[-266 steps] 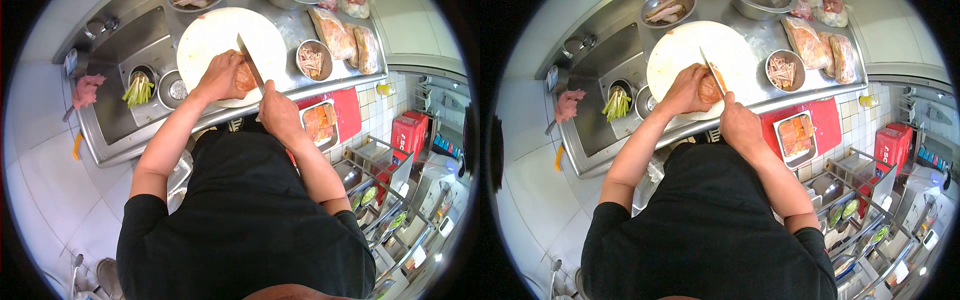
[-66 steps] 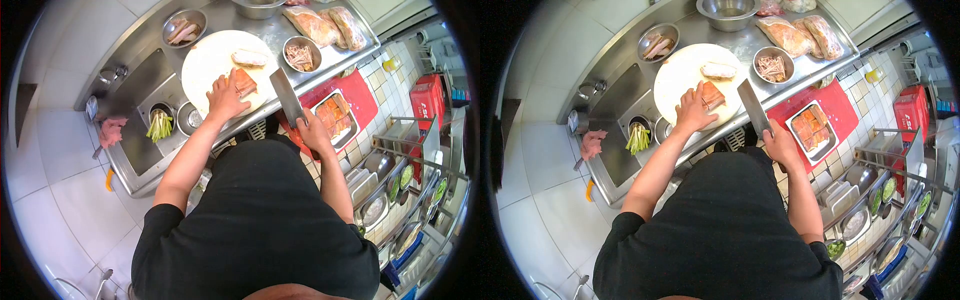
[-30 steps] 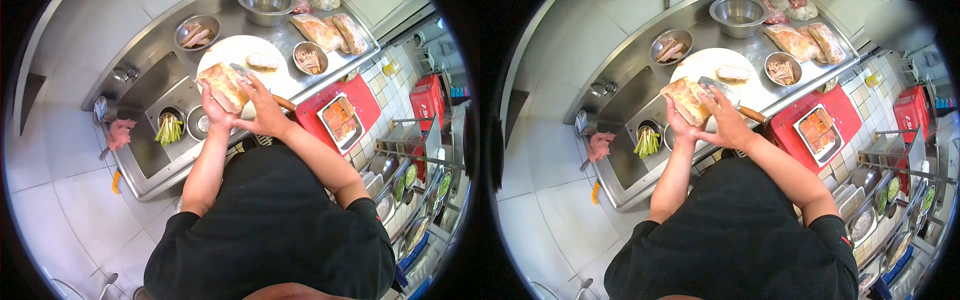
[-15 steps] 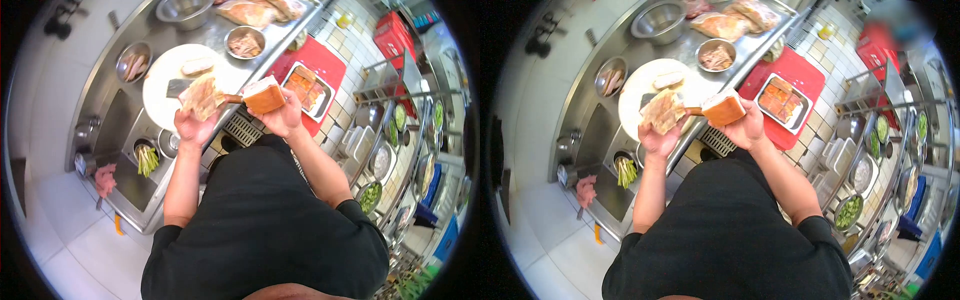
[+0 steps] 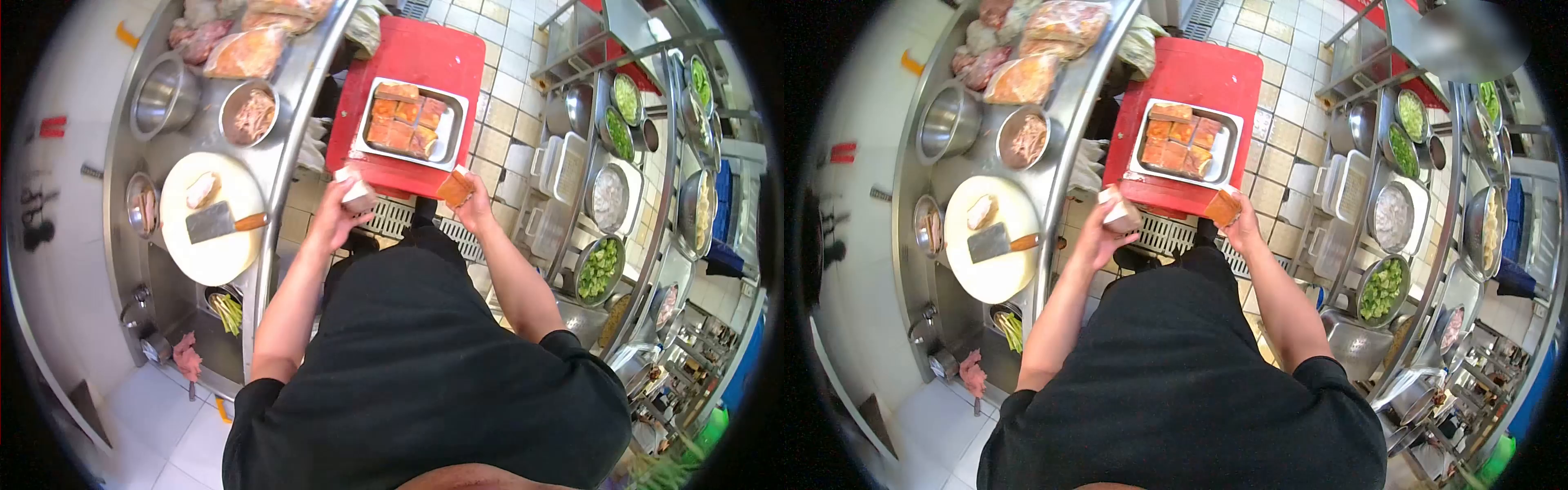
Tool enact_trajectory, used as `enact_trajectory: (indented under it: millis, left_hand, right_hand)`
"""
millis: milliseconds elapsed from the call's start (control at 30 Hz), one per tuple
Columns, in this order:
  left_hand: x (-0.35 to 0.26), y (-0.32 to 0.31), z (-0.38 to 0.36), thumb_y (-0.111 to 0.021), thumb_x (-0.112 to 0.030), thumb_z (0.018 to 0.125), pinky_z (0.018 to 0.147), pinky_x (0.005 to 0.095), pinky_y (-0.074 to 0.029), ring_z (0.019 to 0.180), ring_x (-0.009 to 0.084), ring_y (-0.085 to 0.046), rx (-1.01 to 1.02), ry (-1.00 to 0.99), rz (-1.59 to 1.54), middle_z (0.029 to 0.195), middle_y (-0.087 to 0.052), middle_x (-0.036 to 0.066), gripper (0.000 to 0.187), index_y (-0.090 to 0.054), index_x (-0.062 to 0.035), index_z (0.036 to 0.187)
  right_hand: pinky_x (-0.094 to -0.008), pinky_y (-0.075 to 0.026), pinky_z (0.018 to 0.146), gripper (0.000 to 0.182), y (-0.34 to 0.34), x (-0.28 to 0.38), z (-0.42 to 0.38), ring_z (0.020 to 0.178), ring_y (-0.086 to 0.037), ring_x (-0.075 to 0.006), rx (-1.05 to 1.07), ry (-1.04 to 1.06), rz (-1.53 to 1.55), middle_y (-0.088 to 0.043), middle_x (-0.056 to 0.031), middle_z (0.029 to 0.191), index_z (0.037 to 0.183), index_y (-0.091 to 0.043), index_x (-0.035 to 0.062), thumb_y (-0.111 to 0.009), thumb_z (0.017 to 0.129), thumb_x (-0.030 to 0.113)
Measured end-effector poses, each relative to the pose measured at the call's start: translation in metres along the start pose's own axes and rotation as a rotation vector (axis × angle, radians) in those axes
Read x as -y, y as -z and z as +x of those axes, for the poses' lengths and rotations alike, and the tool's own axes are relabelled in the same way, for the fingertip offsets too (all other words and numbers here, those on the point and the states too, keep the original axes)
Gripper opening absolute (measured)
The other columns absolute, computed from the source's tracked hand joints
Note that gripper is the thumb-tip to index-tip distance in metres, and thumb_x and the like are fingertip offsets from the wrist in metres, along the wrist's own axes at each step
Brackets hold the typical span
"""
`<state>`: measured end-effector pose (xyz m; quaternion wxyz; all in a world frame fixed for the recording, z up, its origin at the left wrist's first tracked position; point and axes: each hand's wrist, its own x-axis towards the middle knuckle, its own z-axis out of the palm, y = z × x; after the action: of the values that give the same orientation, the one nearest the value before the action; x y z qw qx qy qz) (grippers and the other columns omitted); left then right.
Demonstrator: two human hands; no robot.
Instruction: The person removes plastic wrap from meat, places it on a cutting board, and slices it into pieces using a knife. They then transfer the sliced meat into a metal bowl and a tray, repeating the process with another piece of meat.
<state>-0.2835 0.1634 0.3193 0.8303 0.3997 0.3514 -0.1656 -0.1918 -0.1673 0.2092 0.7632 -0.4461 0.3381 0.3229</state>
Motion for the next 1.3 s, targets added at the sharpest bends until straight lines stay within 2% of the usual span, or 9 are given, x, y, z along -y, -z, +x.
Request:
enact_trajectory:
  millis: [233, 467, 567, 633, 767, 833, 933, 1033, 1300]
  left_hand:
    - [0.067, -0.077, 0.175, -0.070, -0.055, 0.098, 0.097, 0.0460, -0.054, 0.114, 0.0252, -0.068, -0.024, 0.223, 0.083, 0.131, -0.067, 0.010, 0.059, -0.058, -0.0165, 0.141]
    - [0.069, -0.100, 0.193, -0.072, -0.058, 0.095, 0.103, 0.0493, -0.051, 0.123, 0.0298, -0.064, -0.219, 0.176, 0.060, 0.138, -0.064, 0.012, 0.069, -0.054, -0.0156, 0.146]
    - [0.071, -0.095, 0.177, -0.071, -0.059, 0.095, 0.107, 0.0505, -0.050, 0.127, 0.0302, -0.063, -0.250, 0.177, 0.068, 0.138, -0.064, 0.011, 0.069, -0.052, -0.0184, 0.148]
    - [0.079, -0.082, 0.173, -0.069, -0.059, 0.097, 0.107, 0.0503, -0.050, 0.126, 0.0296, -0.064, -0.265, 0.242, 0.109, 0.138, -0.065, 0.010, 0.065, -0.053, -0.0209, 0.147]
    - [0.101, -0.078, 0.176, -0.067, -0.058, 0.099, 0.101, 0.0491, -0.051, 0.118, 0.0246, -0.066, -0.234, 0.288, 0.117, 0.136, -0.066, 0.007, 0.057, -0.057, -0.0220, 0.141]
    - [0.105, -0.093, 0.186, -0.065, -0.057, 0.101, 0.101, 0.0481, -0.051, 0.119, 0.0230, -0.066, -0.217, 0.300, 0.109, 0.136, -0.067, 0.005, 0.053, -0.057, -0.0227, 0.141]
    - [0.114, -0.116, 0.216, -0.059, -0.056, 0.106, 0.103, 0.0459, -0.051, 0.124, 0.0212, -0.064, -0.107, 0.355, 0.055, 0.136, -0.067, 0.005, 0.050, -0.056, -0.0226, 0.144]
    - [0.120, -0.130, 0.250, -0.053, -0.063, 0.108, 0.107, 0.0494, -0.051, 0.135, 0.0276, -0.059, 0.037, 0.376, 0.039, 0.146, -0.062, 0.011, 0.065, -0.049, -0.0173, 0.154]
    - [0.078, -0.122, 0.225, -0.052, -0.072, 0.105, 0.112, 0.0512, -0.049, 0.137, 0.0386, -0.056, -0.192, 0.365, 0.470, 0.164, -0.039, 0.024, 0.093, -0.024, -0.0125, 0.170]
  right_hand:
    - [-0.0487, -0.051, 0.092, 0.062, 0.010, 0.048, 0.097, 0.111, -0.067, -0.0229, -0.131, -0.012, -0.275, -0.071, -0.0103, 0.124, 0.135, -0.059, 0.0124, -0.066, 0.093, 0.057]
    - [-0.0520, -0.050, 0.110, 0.079, -0.061, 0.091, 0.199, 0.128, -0.062, -0.0422, -0.778, 0.103, -0.611, -0.059, -0.0304, 0.138, 0.143, -0.048, -0.0032, -0.074, 0.094, 0.053]
    - [-0.0523, -0.046, 0.118, 0.083, -0.071, 0.096, 0.186, 0.141, -0.052, -0.0480, -0.724, 0.016, -0.779, -0.051, -0.0352, 0.147, 0.148, -0.044, -0.0033, -0.079, 0.093, 0.049]
    - [-0.0542, -0.053, 0.105, 0.064, -0.058, 0.079, 0.189, 0.125, -0.062, -0.0503, -0.687, 0.072, -0.765, -0.041, -0.0334, 0.151, 0.141, -0.045, -0.0026, -0.076, 0.097, 0.032]
    - [-0.0475, -0.055, 0.087, 0.039, -0.019, 0.032, 0.186, 0.108, -0.068, -0.0359, -0.569, 0.448, -0.952, -0.055, -0.0280, 0.138, 0.123, -0.052, 0.0027, -0.072, 0.097, 0.023]
    - [-0.0431, -0.057, 0.085, 0.033, -0.006, 0.024, 0.161, 0.102, -0.071, -0.0304, -0.066, 0.430, -0.746, -0.066, -0.0210, 0.126, 0.123, -0.059, 0.0037, -0.071, 0.097, 0.020]
    - [-0.0385, -0.057, 0.093, 0.048, -0.004, 0.021, 0.107, 0.109, -0.069, -0.0288, 0.184, 0.551, -0.781, -0.066, -0.0167, 0.122, 0.145, -0.058, 0.0106, -0.067, 0.097, 0.011]
    - [-0.0417, -0.055, 0.099, 0.052, 0.002, 0.023, 0.103, 0.119, -0.066, -0.0354, 0.018, 0.831, -1.093, -0.064, -0.0199, 0.128, 0.147, -0.056, 0.0096, -0.068, 0.096, 0.013]
    - [-0.0465, -0.056, 0.094, 0.053, 0.021, 0.029, 0.163, 0.108, -0.071, -0.0347, -0.324, 0.555, -1.298, -0.069, -0.0222, 0.123, 0.144, -0.058, 0.0073, -0.075, 0.096, 0.023]
